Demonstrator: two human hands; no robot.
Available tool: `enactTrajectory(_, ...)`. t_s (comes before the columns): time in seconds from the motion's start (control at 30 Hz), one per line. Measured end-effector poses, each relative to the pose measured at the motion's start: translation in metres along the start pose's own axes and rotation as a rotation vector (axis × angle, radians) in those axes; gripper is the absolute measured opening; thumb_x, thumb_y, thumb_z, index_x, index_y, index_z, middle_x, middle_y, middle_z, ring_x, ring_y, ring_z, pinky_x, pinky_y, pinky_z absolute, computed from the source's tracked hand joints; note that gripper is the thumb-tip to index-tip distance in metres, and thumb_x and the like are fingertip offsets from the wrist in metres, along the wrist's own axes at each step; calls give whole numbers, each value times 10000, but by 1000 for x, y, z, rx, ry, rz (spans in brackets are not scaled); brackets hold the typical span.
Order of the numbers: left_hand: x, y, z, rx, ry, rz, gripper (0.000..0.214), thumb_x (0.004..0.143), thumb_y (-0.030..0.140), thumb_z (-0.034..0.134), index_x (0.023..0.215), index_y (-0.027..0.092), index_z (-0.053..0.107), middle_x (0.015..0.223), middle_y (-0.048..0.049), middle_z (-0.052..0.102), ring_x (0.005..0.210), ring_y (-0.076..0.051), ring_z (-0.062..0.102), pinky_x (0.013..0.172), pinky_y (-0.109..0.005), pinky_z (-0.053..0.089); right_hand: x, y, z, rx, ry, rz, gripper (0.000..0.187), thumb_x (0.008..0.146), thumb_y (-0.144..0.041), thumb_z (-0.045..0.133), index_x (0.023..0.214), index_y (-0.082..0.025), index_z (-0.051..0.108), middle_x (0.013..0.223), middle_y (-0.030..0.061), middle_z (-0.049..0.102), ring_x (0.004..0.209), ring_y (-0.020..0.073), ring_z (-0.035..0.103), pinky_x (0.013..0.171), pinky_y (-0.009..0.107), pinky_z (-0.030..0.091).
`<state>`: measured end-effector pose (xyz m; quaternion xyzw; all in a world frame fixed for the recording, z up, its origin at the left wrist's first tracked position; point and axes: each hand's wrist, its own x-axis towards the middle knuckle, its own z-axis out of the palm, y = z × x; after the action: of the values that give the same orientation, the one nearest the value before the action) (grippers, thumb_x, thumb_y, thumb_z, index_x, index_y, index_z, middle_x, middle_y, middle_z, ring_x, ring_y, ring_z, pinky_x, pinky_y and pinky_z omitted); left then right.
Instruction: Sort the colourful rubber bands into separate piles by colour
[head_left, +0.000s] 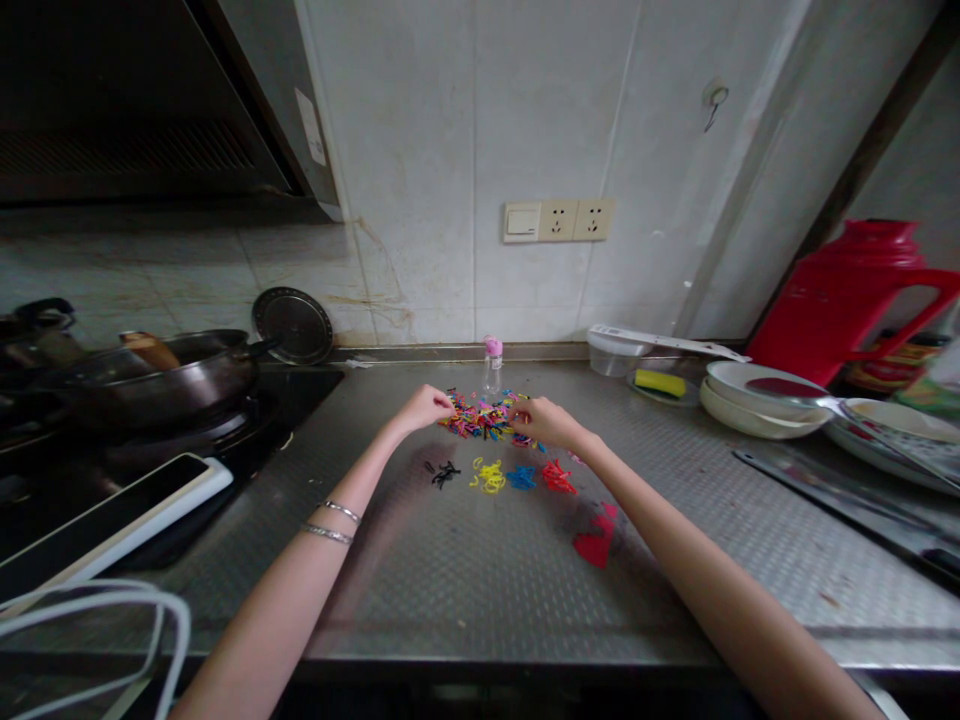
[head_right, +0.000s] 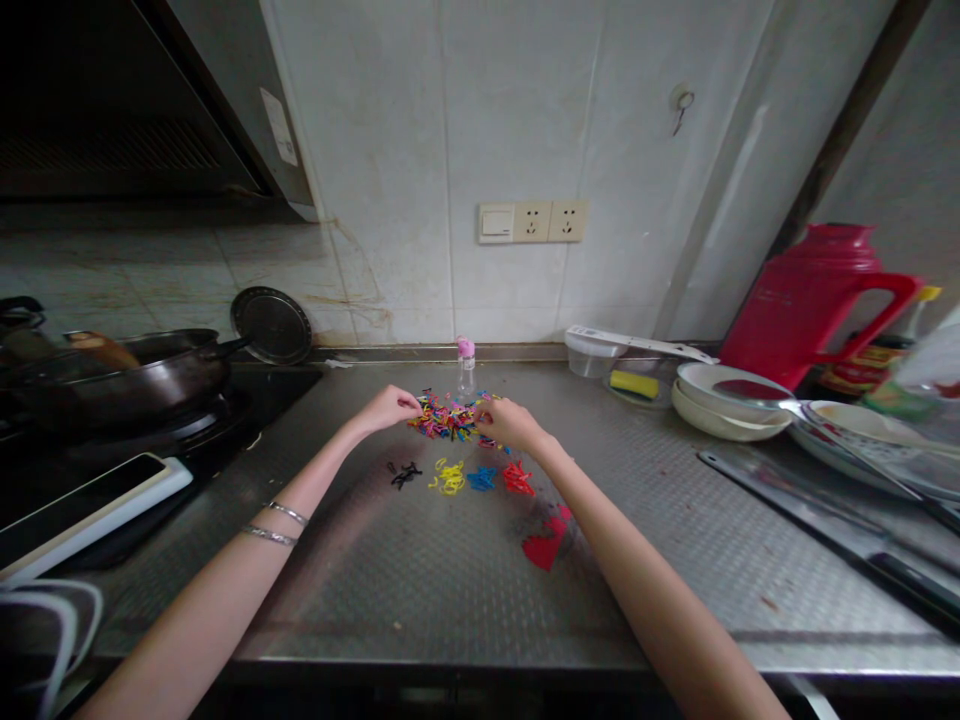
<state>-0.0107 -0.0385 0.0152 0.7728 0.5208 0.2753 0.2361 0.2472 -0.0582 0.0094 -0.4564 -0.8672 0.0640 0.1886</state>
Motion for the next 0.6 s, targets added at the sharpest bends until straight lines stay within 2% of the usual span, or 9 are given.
enactTrajectory(0.07, -4, 11, 2, -19, -180, 42, 225, 632, 287, 605, 737, 117, 708, 652, -43, 658, 568, -114, 525, 551, -210, 362, 0, -2, 5, -41, -7, 11, 197, 720, -237, 509, 869, -218, 637, 779, 14, 636, 661, 119, 542, 545, 187, 319)
enactTrajectory(0.17, -11, 32, 10, -27, -469, 61, 204, 609, 282, 631, 719, 131, 713, 594, -21, 641, 516, -93, 491, 508, -191, 335, 0, -7, 14, -67, -39, -48, 231, 721, -226, 522, 927, -226, 626, 916, 31, 643, 792, 146, 566, 640, 196, 366)
enactTrajectory(0.27, -17, 48, 19, -23, -598, 68, 194, 593, 271, 648, 715, 137, 716, 578, -14, 633, 490, -83, 471, 487, -186, 318, 1, -10, 19, -88, -79, -71, 267, 729, -211, 530, 984, -212, 610, 989, 54, 631, 894, 163, 560, 742, 211, 380)
enactTrajectory(0.4, -20, 54, 24, -47, -614, 69, 233, 600, 320, 652, 712, 126, 713, 523, -6, 595, 445, -70, 421, 455, -191, 284, 0, -12, 23, -126, -93, -80, 242, 762, -162, 490, 972, -199, 605, 993, 66, 630, 938, 165, 555, 793, 219, 375)
enactTrajectory(0.6, -13, 40, 16, -129, -371, 50, 259, 635, 343, 612, 704, 111, 702, 537, -13, 595, 485, -82, 441, 481, -195, 304, 1, -11, 21, -95, -52, -59, 261, 764, -141, 463, 968, -201, 614, 930, 57, 641, 847, 151, 573, 730, 209, 384)
